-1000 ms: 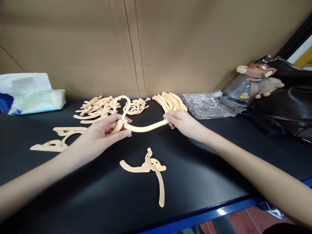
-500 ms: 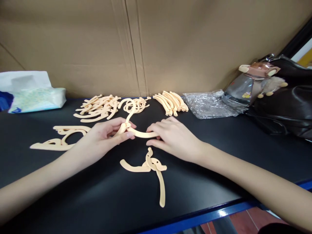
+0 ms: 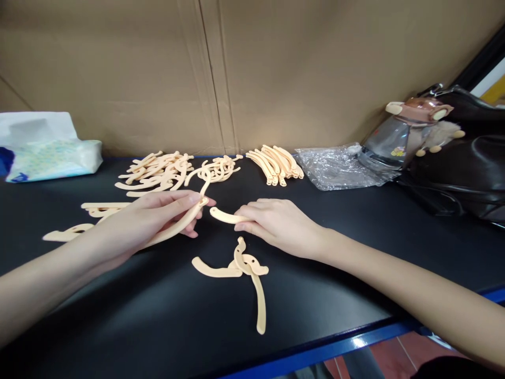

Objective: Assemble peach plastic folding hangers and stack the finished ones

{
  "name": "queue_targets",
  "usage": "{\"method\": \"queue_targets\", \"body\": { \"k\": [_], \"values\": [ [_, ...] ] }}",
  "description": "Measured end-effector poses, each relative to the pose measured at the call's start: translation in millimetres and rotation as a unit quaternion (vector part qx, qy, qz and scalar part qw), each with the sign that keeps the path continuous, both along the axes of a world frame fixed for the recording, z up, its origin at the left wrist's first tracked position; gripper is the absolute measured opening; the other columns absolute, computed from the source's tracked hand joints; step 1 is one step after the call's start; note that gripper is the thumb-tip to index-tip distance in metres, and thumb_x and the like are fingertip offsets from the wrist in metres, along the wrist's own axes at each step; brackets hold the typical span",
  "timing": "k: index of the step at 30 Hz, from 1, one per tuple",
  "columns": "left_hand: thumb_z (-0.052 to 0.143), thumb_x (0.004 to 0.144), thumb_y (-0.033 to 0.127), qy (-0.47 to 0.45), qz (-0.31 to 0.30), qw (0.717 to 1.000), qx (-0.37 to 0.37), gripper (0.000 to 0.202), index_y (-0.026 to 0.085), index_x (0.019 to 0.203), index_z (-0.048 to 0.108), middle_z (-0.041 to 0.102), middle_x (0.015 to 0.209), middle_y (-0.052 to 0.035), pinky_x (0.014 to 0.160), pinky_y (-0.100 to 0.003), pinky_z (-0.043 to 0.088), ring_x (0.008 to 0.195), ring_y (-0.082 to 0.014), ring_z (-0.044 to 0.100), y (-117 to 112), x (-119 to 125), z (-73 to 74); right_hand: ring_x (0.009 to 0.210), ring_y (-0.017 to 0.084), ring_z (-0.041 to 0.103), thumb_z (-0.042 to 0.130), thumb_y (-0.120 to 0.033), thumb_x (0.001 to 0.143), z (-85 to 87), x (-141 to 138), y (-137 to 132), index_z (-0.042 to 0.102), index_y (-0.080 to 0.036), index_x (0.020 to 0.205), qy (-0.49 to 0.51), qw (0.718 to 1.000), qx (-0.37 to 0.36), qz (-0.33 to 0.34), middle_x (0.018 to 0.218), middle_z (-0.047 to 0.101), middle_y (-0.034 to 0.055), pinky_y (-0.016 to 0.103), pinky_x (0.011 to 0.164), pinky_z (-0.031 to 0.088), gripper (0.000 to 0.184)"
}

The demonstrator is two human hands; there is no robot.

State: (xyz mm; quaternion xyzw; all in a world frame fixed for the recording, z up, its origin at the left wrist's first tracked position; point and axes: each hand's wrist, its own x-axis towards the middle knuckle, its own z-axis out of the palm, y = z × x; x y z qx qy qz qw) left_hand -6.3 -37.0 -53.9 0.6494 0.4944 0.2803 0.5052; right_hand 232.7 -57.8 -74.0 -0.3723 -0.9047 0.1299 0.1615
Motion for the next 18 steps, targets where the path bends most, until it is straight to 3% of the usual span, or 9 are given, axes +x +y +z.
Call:
{"method": "queue_targets", "body": {
  "k": [4, 7, 18],
  "values": [
    [0.071, 0.079, 0.048, -0.029, -0.013, 0.998, -0.057, 0.028, 0.021, 0.077, 0.076, 0.071, 0.074, -0.0024, 0.066, -0.020, 0.058, 0.067, -0.0136, 0.067, 0.5, -2.4, -2.0, 0.087, 0.019, 0.060, 0.039, -0.038, 0.102, -0.8, 0.6, 0.5, 0.062, -0.020, 0.101, -0.001, 1.000, -0.011, -0.008, 0.091, 0.064, 0.0037, 0.028, 0.072, 0.042, 0.030],
    [0.075, 0.077, 0.045, -0.060, -0.012, 0.993, -0.103, 0.023, 0.022, 0.082, 0.078, 0.074, 0.080, -0.0036, 0.066, -0.020, 0.061, 0.070, -0.0145, 0.068, 2.0, -5.1, -2.7, 0.084, 0.019, 0.058, 0.041, -0.036, 0.102, -1.2, 1.8, 1.6, 0.064, -0.019, 0.103, 0.002, 1.000, -0.002, -0.005, 0.089, 0.064, 0.0036, 0.028, 0.072, 0.041, 0.028],
    [0.075, 0.080, 0.037, -0.085, -0.065, 0.971, -0.215, 0.020, 0.020, 0.088, 0.078, 0.076, 0.095, -0.0061, 0.071, -0.018, 0.061, 0.079, -0.0149, 0.070, 7.4, -7.1, 2.7, 0.080, 0.016, 0.054, 0.050, -0.034, 0.099, -6.1, 4.0, 6.9, 0.067, -0.020, 0.110, 0.045, 0.999, -0.002, 0.025, 0.087, 0.065, 0.0004, 0.029, 0.076, 0.034, 0.024]
  ]
}}
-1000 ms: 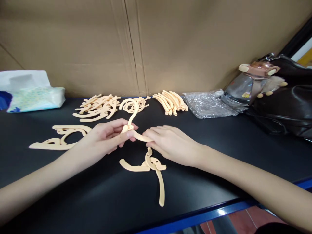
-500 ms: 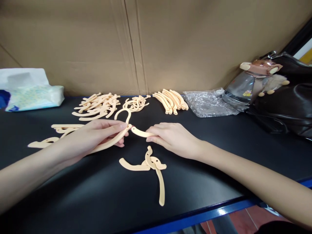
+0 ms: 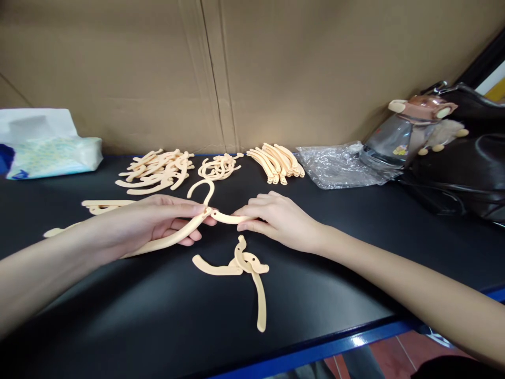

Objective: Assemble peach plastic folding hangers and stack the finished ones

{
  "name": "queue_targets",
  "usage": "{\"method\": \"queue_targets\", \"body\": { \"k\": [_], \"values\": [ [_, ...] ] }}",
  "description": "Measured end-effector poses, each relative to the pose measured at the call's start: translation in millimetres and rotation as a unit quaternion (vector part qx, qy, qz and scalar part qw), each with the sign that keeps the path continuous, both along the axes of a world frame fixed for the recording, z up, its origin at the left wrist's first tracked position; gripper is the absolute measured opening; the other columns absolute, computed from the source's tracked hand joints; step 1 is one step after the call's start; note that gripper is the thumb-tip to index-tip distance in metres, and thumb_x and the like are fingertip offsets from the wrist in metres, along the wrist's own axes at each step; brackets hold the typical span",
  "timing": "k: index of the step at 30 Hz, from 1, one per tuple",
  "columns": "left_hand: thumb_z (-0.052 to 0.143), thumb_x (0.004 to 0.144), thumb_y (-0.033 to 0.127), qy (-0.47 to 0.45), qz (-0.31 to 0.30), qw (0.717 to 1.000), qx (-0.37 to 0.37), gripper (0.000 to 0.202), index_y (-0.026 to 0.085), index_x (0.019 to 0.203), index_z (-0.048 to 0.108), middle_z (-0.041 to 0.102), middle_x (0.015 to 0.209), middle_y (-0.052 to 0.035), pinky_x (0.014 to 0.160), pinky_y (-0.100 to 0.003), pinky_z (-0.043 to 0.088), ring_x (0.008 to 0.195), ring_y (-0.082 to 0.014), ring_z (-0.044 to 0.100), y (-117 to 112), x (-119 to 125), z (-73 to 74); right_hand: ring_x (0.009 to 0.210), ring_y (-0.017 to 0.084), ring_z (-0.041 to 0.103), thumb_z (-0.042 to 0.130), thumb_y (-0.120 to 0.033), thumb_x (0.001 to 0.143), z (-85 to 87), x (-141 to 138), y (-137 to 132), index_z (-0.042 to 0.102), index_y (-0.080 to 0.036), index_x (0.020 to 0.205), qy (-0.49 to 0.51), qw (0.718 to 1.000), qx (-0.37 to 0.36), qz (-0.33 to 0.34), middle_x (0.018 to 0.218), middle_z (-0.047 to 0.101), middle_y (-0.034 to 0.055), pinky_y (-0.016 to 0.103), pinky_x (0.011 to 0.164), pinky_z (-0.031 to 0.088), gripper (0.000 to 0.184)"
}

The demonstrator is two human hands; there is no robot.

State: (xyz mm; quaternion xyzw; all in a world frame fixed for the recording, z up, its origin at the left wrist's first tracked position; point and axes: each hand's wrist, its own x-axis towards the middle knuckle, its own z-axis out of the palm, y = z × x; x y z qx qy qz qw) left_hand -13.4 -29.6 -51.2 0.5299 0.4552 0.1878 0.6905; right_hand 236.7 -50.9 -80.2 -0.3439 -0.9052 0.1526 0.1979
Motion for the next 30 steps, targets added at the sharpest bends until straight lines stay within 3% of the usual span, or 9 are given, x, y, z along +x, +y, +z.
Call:
{"method": "queue_targets", "body": {
  "k": [4, 13, 19, 30],
  "values": [
    [0.074, 0.082, 0.030, -0.032, -0.009, 0.999, -0.032, 0.015, 0.017, 0.088, 0.078, 0.075, 0.090, -0.0066, 0.075, -0.019, 0.061, 0.078, -0.0143, 0.069, -0.7, 0.3, 0.6, 0.079, 0.016, 0.054, 0.052, -0.035, 0.098, -2.2, 0.0, 1.0, 0.067, -0.020, 0.113, 0.008, 1.000, -0.004, 0.009, 0.086, 0.066, 0.0012, 0.029, 0.076, 0.034, 0.026],
    [0.072, 0.084, 0.025, -0.043, -0.037, 0.996, -0.065, 0.012, 0.017, 0.090, 0.078, 0.075, 0.092, -0.0062, 0.065, -0.017, 0.061, 0.072, -0.0126, 0.068, -3.0, 0.7, 2.9, 0.077, 0.015, 0.053, 0.058, -0.031, 0.095, -4.4, 1.4, 5.1, 0.070, -0.019, 0.114, 0.047, 0.998, -0.030, 0.034, 0.083, 0.065, 0.0012, 0.028, 0.074, 0.034, 0.025],
    [0.070, 0.085, 0.024, -0.023, -0.062, 0.998, -0.018, 0.011, 0.019, 0.090, 0.079, 0.076, 0.090, -0.0062, 0.063, -0.015, 0.060, 0.074, -0.0132, 0.068, -3.1, 2.5, 2.7, 0.077, 0.015, 0.053, 0.060, -0.032, 0.093, -7.7, 2.6, 5.9, 0.070, -0.020, 0.115, 0.048, 0.998, -0.030, 0.036, 0.082, 0.066, 0.0006, 0.028, 0.074, 0.034, 0.027],
    [0.073, 0.081, 0.032, 0.012, -0.026, 0.999, 0.032, 0.015, 0.018, 0.080, 0.076, 0.075, 0.085, -0.0051, 0.062, -0.016, 0.059, 0.075, -0.0148, 0.069, -7.4, 6.7, 1.8, 0.078, 0.015, 0.055, 0.052, -0.040, 0.097, -9.8, 3.9, 6.3, 0.070, -0.021, 0.115, 0.035, 0.998, -0.031, 0.031, 0.083, 0.067, 0.0018, 0.029, 0.075, 0.033, 0.032]
  ]
}}
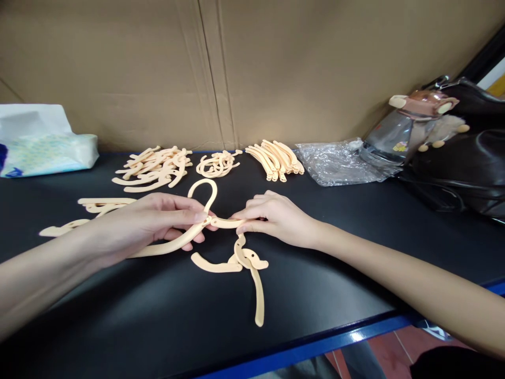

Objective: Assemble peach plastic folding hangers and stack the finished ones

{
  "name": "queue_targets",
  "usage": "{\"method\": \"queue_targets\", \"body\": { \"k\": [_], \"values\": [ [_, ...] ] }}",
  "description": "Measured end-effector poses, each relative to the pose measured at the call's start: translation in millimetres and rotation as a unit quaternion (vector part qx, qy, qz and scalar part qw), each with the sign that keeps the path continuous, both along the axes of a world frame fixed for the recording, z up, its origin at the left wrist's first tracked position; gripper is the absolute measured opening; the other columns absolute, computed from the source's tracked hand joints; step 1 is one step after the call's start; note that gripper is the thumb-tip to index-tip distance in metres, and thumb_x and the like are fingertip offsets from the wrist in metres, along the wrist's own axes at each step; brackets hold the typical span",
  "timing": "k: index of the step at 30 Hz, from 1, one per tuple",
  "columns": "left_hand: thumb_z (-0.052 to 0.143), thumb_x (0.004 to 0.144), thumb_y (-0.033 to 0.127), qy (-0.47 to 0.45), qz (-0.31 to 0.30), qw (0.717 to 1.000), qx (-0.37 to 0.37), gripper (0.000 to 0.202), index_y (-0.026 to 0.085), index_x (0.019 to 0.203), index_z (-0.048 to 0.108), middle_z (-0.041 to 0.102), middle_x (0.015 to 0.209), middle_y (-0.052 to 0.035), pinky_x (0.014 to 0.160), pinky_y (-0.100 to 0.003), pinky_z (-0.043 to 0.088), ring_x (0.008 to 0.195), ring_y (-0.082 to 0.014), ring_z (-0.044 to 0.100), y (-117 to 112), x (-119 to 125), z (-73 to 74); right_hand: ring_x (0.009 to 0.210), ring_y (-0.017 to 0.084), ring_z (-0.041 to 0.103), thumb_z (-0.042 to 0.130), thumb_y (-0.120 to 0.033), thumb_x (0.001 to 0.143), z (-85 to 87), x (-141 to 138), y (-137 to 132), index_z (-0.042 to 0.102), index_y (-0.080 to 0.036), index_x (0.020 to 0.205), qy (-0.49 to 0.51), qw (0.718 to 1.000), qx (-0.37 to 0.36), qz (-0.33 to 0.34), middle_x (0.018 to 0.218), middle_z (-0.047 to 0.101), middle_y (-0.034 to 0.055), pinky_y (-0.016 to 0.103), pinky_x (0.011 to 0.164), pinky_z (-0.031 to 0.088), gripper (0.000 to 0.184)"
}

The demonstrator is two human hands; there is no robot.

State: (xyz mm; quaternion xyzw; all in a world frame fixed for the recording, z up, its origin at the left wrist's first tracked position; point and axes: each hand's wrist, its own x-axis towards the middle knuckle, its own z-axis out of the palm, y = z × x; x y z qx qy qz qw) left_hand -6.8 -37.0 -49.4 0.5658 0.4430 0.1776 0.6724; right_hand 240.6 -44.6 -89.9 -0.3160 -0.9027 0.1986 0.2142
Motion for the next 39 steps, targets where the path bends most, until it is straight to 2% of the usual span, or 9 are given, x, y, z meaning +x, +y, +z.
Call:
{"method": "queue_targets", "body": {
  "k": [7, 12, 16, 22, 26, 30, 35, 37, 39],
  "values": [
    [0.070, 0.081, 0.029, 0.026, 0.009, 0.999, 0.042, 0.013, 0.017, 0.078, 0.074, 0.075, 0.081, -0.0033, 0.063, -0.015, 0.057, 0.075, -0.0148, 0.071, -4.1, 2.2, 3.9, 0.076, 0.015, 0.056, 0.049, -0.042, 0.098, 0.2, 0.7, -0.6, 0.068, -0.023, 0.119, -0.012, 1.000, -0.010, -0.006, 0.083, 0.066, 0.0007, 0.029, 0.075, 0.032, 0.034],
    [0.070, 0.079, 0.027, 0.047, 0.042, 0.996, 0.064, 0.012, 0.017, 0.073, 0.073, 0.074, 0.071, -0.0015, 0.061, -0.012, 0.054, 0.069, -0.0126, 0.070, -6.9, 3.6, 7.2, 0.075, 0.014, 0.056, 0.046, -0.044, 0.099, 2.3, -0.6, -2.9, 0.067, -0.026, 0.122, -0.025, 1.000, -0.010, -0.010, 0.083, 0.066, 0.0003, 0.028, 0.074, 0.032, 0.036],
    [0.076, 0.072, 0.037, 0.073, 0.022, 0.994, 0.074, 0.018, 0.019, 0.076, 0.075, 0.075, 0.072, -0.0031, 0.061, -0.013, 0.052, 0.070, -0.0134, 0.069, -5.3, 3.3, 7.1, 0.074, 0.013, 0.055, 0.047, -0.043, 0.098, 2.7, -1.8, -4.8, 0.066, -0.026, 0.122, -0.032, 0.999, 0.001, -0.014, 0.082, 0.066, -0.0006, 0.028, 0.073, 0.031, 0.035],
    [0.076, 0.070, 0.042, 0.111, -0.003, 0.989, 0.099, 0.024, 0.018, 0.074, 0.076, 0.074, 0.067, -0.0032, 0.053, -0.015, 0.047, 0.059, -0.0111, 0.063, 0.4, -1.6, 0.0, 0.070, 0.011, 0.056, 0.051, -0.041, 0.097, 0.2, -5.1, -6.2, 0.068, -0.023, 0.120, -0.027, 0.998, 0.049, -0.012, 0.076, 0.065, -0.0023, 0.027, 0.072, 0.031, 0.033],
    [0.074, 0.073, 0.039, 0.108, 0.010, 0.991, 0.074, 0.020, 0.019, 0.079, 0.076, 0.075, 0.074, -0.0039, 0.060, -0.018, 0.051, 0.069, -0.0145, 0.068, 1.7, -1.7, 0.0, 0.070, 0.010, 0.056, 0.053, -0.040, 0.097, -0.2, -6.0, -6.3, 0.068, -0.026, 0.121, -0.018, 0.998, 0.045, -0.026, 0.075, 0.065, -0.0035, 0.026, 0.072, 0.031, 0.032],
    [0.070, 0.082, 0.036, 0.078, 0.049, 0.991, 0.098, 0.020, 0.019, 0.090, 0.076, 0.076, 0.082, -0.0035, 0.069, -0.018, 0.054, 0.080, -0.0147, 0.069, 0.0, 3.1, -1.0, 0.070, 0.011, 0.058, 0.054, -0.041, 0.097, 0.5, -5.9, -5.0, 0.068, -0.031, 0.121, -0.009, 0.997, 0.026, -0.076, 0.077, 0.067, -0.0038, 0.024, 0.067, 0.033, 0.030],
    [0.065, 0.087, 0.034, 0.058, 0.049, 0.983, 0.166, 0.034, 0.016, 0.115, 0.066, 0.072, 0.107, -0.0055, 0.056, -0.019, 0.053, 0.077, -0.0142, 0.067, -3.7, 7.5, -7.8, 0.084, 0.017, 0.066, 0.057, -0.040, 0.095, 2.0, -6.3, -5.4, 0.072, -0.028, 0.110, 0.052, 0.983, -0.038, -0.172, 0.099, 0.074, -0.0015, 0.025, 0.069, 0.041, 0.025],
    [0.064, 0.086, 0.036, 0.063, 0.041, 0.980, 0.187, 0.041, 0.014, 0.121, 0.062, 0.070, 0.112, -0.0071, 0.056, -0.021, 0.053, 0.079, -0.0151, 0.066, -3.5, 7.0, -10.2, 0.083, 0.018, 0.067, 0.057, -0.041, 0.094, 3.4, -6.7, -6.7, 0.072, -0.026, 0.106, 0.053, 0.976, -0.047, -0.204, 0.096, 0.075, -0.0019, 0.025, 0.070, 0.042, 0.024],
    [0.063, 0.085, 0.038, 0.077, 0.030, 0.974, 0.212, 0.042, 0.014, 0.120, 0.062, 0.070, 0.109, -0.0069, 0.060, -0.023, 0.053, 0.080, -0.0162, 0.066, -1.5, 5.0, -11.5, 0.078, 0.017, 0.067, 0.057, -0.043, 0.094, 5.0, -6.9, -7.8, 0.072, -0.026, 0.103, 0.036, 0.970, -0.041, -0.235, 0.087, 0.074, -0.0026, 0.025, 0.068, 0.041, 0.025]
  ]
}}
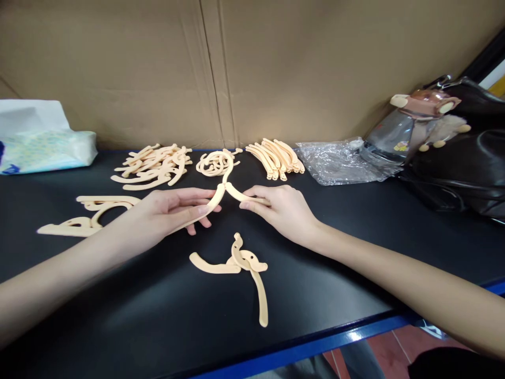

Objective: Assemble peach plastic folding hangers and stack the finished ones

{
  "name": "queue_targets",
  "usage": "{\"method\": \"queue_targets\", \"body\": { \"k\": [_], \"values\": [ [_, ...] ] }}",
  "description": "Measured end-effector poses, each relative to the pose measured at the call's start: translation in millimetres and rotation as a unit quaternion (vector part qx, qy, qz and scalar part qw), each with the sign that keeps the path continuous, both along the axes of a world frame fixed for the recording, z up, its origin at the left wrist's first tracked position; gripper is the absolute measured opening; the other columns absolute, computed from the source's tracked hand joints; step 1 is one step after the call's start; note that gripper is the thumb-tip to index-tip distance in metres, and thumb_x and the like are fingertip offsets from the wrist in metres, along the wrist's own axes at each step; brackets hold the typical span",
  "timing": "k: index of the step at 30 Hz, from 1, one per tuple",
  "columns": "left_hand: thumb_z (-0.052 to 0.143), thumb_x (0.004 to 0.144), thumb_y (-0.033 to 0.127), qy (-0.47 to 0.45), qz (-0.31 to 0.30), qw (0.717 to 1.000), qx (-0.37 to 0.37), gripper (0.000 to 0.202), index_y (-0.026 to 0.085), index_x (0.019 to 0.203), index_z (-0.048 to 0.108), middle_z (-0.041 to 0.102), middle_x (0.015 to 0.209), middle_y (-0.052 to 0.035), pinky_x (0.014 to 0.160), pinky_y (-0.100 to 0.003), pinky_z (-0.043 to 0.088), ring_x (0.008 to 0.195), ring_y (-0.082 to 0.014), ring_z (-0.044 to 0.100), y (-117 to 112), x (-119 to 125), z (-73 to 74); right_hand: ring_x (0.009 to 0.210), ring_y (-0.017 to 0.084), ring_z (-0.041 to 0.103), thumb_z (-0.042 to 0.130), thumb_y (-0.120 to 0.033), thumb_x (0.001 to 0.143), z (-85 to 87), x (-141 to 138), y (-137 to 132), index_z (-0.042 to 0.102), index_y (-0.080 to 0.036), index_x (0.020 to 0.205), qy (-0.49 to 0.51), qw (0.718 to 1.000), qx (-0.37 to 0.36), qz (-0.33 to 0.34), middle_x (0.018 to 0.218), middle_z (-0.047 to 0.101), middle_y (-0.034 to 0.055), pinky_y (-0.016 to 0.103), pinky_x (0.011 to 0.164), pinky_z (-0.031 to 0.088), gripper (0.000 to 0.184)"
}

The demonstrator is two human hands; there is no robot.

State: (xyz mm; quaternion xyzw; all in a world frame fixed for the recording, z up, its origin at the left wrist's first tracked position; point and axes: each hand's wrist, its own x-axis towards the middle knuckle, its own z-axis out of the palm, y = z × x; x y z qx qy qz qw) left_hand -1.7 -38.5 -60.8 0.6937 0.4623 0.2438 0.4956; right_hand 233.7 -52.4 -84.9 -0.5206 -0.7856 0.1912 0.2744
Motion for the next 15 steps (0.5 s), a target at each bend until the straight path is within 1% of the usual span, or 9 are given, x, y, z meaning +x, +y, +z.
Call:
{"method": "queue_targets", "body": {
  "k": [3, 5, 8, 10, 13, 15],
  "values": [
    [0.062, 0.085, 0.039, 0.045, -0.011, 0.998, 0.040, 0.036, 0.016, 0.112, 0.066, 0.072, 0.098, -0.0045, 0.069, -0.027, 0.052, 0.082, -0.0184, 0.066, 5.2, -4.6, 0.2, 0.069, 0.016, 0.064, 0.055, -0.045, 0.094, 1.5, 1.2, 0.5, 0.071, -0.025, 0.099, -0.028, 0.999, 0.012, -0.037, 0.077, 0.071, -0.0029, 0.026, 0.064, 0.039, 0.026],
    [0.061, 0.085, 0.041, 0.076, -0.010, 0.995, 0.069, 0.032, 0.018, 0.106, 0.068, 0.071, 0.093, -0.0034, 0.073, -0.029, 0.051, 0.084, -0.0200, 0.065, 8.4, -8.0, 1.3, 0.066, 0.015, 0.061, 0.054, -0.045, 0.094, 1.6, 3.1, 2.5, 0.069, -0.025, 0.101, -0.032, 0.997, 0.024, -0.059, 0.073, 0.069, -0.0028, 0.026, 0.063, 0.037, 0.027],
    [0.060, 0.085, 0.042, 0.118, 0.005, 0.987, 0.112, 0.028, 0.020, 0.100, 0.067, 0.070, 0.088, -0.0022, 0.073, -0.030, 0.049, 0.082, -0.0208, 0.064, 10.2, -11.7, 3.7, 0.059, 0.014, 0.056, 0.055, -0.044, 0.093, 1.2, 6.4, 5.9, 0.063, -0.023, 0.101, -0.023, 0.995, 0.030, -0.087, 0.062, 0.059, -0.0051, 0.026, 0.060, 0.035, 0.024],
    [0.059, 0.085, 0.041, 0.143, 0.012, 0.979, 0.144, 0.025, 0.020, 0.095, 0.067, 0.069, 0.085, -0.0014, 0.071, -0.029, 0.047, 0.080, -0.0209, 0.063, 9.3, -12.8, 4.9, 0.057, 0.014, 0.053, 0.055, -0.043, 0.093, 1.4, 7.9, 7.2, 0.058, -0.023, 0.097, -0.021, 0.995, 0.032, -0.096, 0.059, 0.054, -0.0065, 0.025, 0.060, 0.035, 0.021],
    [0.056, 0.087, 0.041, 0.172, 0.003, 0.963, 0.207, 0.023, 0.021, 0.092, 0.067, 0.069, 0.090, -0.0012, 0.072, -0.029, 0.043, 0.083, -0.0216, 0.061, 6.9, -13.0, 3.8, 0.063, 0.014, 0.056, 0.055, -0.040, 0.093, 3.4, 9.6, 7.8, 0.055, -0.022, 0.090, -0.034, 0.994, 0.045, -0.089, 0.065, 0.059, -0.0048, 0.026, 0.062, 0.036, 0.017],
    [0.056, 0.088, 0.040, 0.188, -0.008, 0.949, 0.254, 0.023, 0.022, 0.093, 0.069, 0.067, 0.094, -0.0020, 0.075, -0.030, 0.042, 0.087, -0.0223, 0.060, 5.7, -12.8, 0.5, 0.067, 0.015, 0.057, 0.057, -0.038, 0.091, 6.1, 10.6, 8.0, 0.055, -0.021, 0.085, -0.062, 0.993, 0.060, -0.081, 0.072, 0.062, -0.0025, 0.026, 0.061, 0.035, 0.018]
  ]
}}
